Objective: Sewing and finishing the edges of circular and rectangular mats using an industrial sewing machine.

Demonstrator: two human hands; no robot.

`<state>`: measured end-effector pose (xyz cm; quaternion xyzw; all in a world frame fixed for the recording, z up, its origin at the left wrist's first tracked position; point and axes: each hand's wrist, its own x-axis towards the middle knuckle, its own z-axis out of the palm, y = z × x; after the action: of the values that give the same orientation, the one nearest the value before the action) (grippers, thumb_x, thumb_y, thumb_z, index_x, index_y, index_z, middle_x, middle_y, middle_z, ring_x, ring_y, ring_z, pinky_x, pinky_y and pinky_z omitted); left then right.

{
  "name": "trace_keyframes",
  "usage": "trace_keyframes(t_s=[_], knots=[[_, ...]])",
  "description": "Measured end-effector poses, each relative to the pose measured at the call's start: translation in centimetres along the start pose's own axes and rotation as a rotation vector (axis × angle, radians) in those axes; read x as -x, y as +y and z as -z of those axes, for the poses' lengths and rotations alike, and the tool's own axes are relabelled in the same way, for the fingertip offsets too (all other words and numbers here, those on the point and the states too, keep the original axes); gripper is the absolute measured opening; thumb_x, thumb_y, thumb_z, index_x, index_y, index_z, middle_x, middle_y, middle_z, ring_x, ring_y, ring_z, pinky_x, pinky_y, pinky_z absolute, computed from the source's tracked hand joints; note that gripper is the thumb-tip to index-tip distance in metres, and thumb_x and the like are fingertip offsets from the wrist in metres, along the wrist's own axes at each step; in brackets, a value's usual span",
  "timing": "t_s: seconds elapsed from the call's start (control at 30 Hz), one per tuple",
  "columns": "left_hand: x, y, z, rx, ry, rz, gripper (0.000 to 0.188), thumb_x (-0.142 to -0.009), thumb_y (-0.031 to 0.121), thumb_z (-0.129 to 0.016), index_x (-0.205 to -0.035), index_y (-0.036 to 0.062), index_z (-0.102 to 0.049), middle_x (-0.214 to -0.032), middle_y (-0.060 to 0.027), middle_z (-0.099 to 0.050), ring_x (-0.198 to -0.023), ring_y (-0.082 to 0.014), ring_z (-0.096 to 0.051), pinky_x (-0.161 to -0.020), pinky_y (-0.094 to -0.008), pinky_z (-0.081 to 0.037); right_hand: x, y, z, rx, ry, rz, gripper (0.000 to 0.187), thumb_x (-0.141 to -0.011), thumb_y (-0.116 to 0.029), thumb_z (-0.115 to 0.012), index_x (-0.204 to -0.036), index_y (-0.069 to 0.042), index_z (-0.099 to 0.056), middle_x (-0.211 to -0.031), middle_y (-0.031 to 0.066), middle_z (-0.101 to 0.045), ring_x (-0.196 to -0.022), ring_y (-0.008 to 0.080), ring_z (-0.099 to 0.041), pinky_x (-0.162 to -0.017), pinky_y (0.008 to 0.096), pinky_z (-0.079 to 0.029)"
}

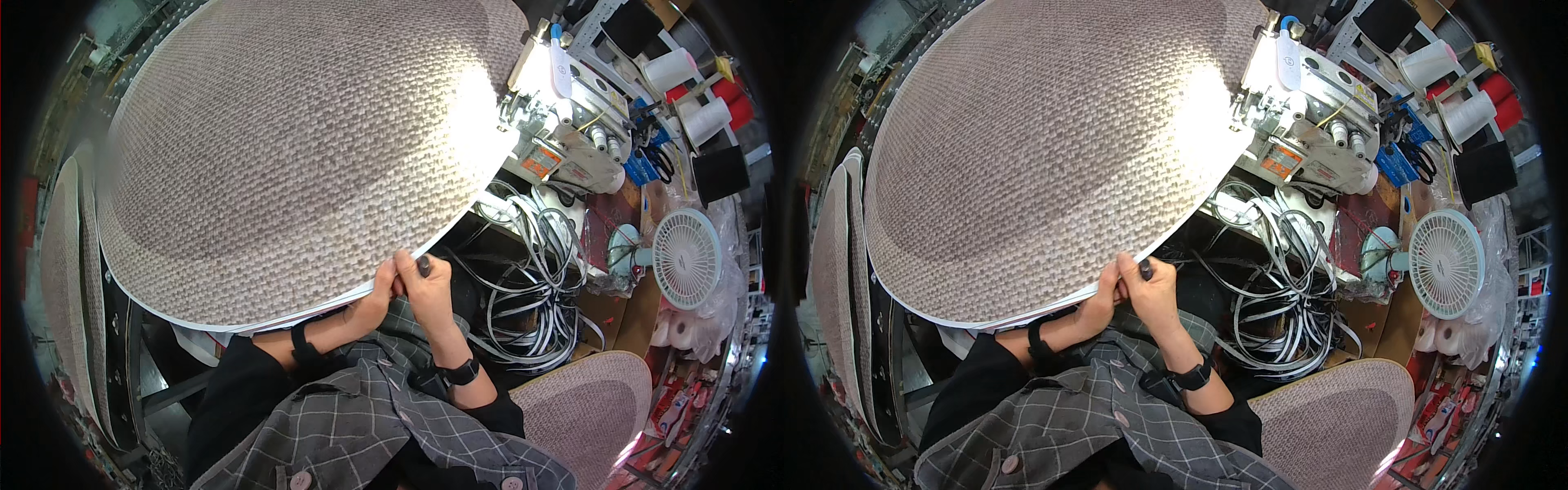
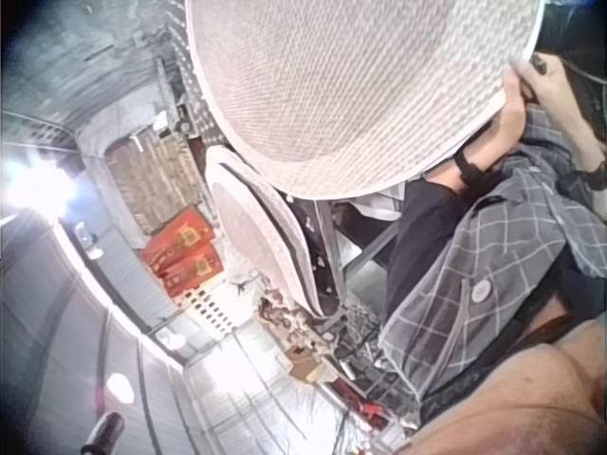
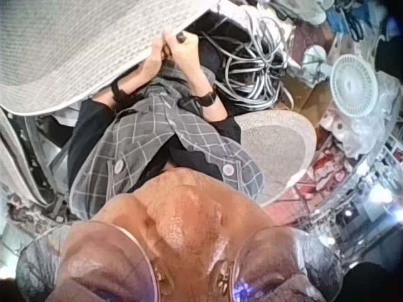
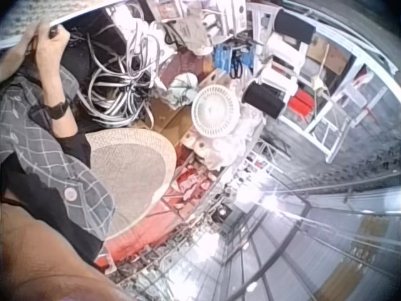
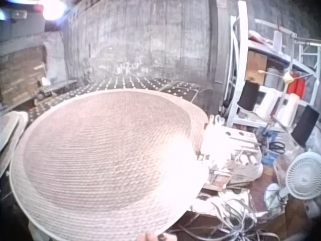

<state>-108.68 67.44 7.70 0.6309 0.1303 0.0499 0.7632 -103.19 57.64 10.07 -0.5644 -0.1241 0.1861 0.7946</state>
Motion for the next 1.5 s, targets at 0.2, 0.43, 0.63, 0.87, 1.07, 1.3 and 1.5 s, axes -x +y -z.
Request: trace_keyframes(t_s=[0.2,0.43,0.63,0.87,1.07,1.3,1.5], knots=[[3.3,-4.0,7.1,-0.167,-0.164,-0.203,0.046,-0.095,0.039,-0.027,-0.119,0.0047,-0.045,-0.112,-0.0081,-0.052,-0.102,-0.0165,-0.05,-0.086,-0.0281,-0.04,-1.2,1.4,-0.5,-0.02,0.217,0.124,0.035,-0.087,-0.013,-0.057,-0.055,-0.004,-0.045,-0.055,-0.0081,-0.042,-0.051,0.0008,-0.033,-0.044,0.021,-0.025],[13.0,-1.1,22.9,0.41,0.578,-0.421,0.055,-0.092,0.041,-0.034,-0.132,0.003,-0.03,-0.129,-0.0131,-0.042,-0.115,-0.0262,-0.045,-0.098,-0.0372,-0.036,-2.6,1.9,-0.1,-0.083,0.249,0.283,0.013,-0.083,-0.006,-0.058,-0.073,0.001,-0.061,-0.066,-0.003,-0.056,-0.053,0.0014,-0.043,-0.046,0.0178,-0.031],[15.9,-1.5,25.8,0.217,0.737,-0.215,0.031,-0.09,0.035,-0.044,-0.1,0.0063,-0.051,-0.078,-0.0015,-0.055,-0.055,-0.007,-0.049,-0.047,-0.0212,-0.038,-4.3,1.5,0.6,-0.028,0.329,0.252,0.013,-0.08,-0.004,-0.057,-0.071,0.005,-0.06,-0.065,-0.0011,-0.055,-0.056,0.0056,-0.044,-0.051,0.0226,-0.035],[15.8,-1.5,22.8,0.217,0.704,-0.16,0.028,-0.088,0.038,-0.047,-0.088,0.0103,-0.051,-0.068,0.0027,-0.051,-0.046,-0.0047,-0.04,-0.04,-0.019,-0.025,-7.2,0.6,0.0,-0.017,0.402,0.46,0.013,-0.08,-0.008,-0.061,-0.08,0.006,-0.061,-0.072,0.0004,-0.058,-0.062,0.0077,-0.048,-0.058,0.0234,-0.039],[16.4,-2.9,22.7,0.2,0.526,0.005,0.037,-0.09,0.04,-0.041,-0.07,0.0101,-0.048,-0.053,0.0,-0.043,-0.048,-0.0116,-0.039,-0.049,-0.0247,-0.032,-3.7,-1.0,-5.0,0.028,0.389,0.22,0.015,-0.078,-0.007,-0.064,-0.086,0.005,-0.061,-0.082,0.0046,-0.062,-0.07,0.01,-0.054,-0.065,0.0247,-0.043],[14.8,-4.2,22.7,0.144,0.128,-0.006,0.043,-0.093,0.044,-0.032,-0.074,0.0095,-0.049,-0.066,0.0003,-0.048,-0.059,-0.0082,-0.039,-0.056,-0.0216,-0.03,2.9,4.6,-12.0,-0.17,0.252,0.066,0.007,-0.079,-0.007,-0.065,-0.079,0.001,-0.063,-0.073,-0.0008,-0.06,-0.061,0.0048,-0.052,-0.054,0.0196,-0.041],[13.0,-3.2,20.5,0.074,0.063,0.012,0.047,-0.093,0.045,-0.026,-0.069,0.0104,-0.048,-0.065,0.0016,-0.044,-0.059,-0.0079,-0.036,-0.056,-0.0222,-0.03,6.8,8.1,-17.1,-0.091,0.127,0.078,0.015,-0.08,-0.006,-0.064,-0.065,-0.004,-0.059,-0.062,-0.0037,-0.056,-0.049,0.0023,-0.046,-0.044,0.018,-0.033]])
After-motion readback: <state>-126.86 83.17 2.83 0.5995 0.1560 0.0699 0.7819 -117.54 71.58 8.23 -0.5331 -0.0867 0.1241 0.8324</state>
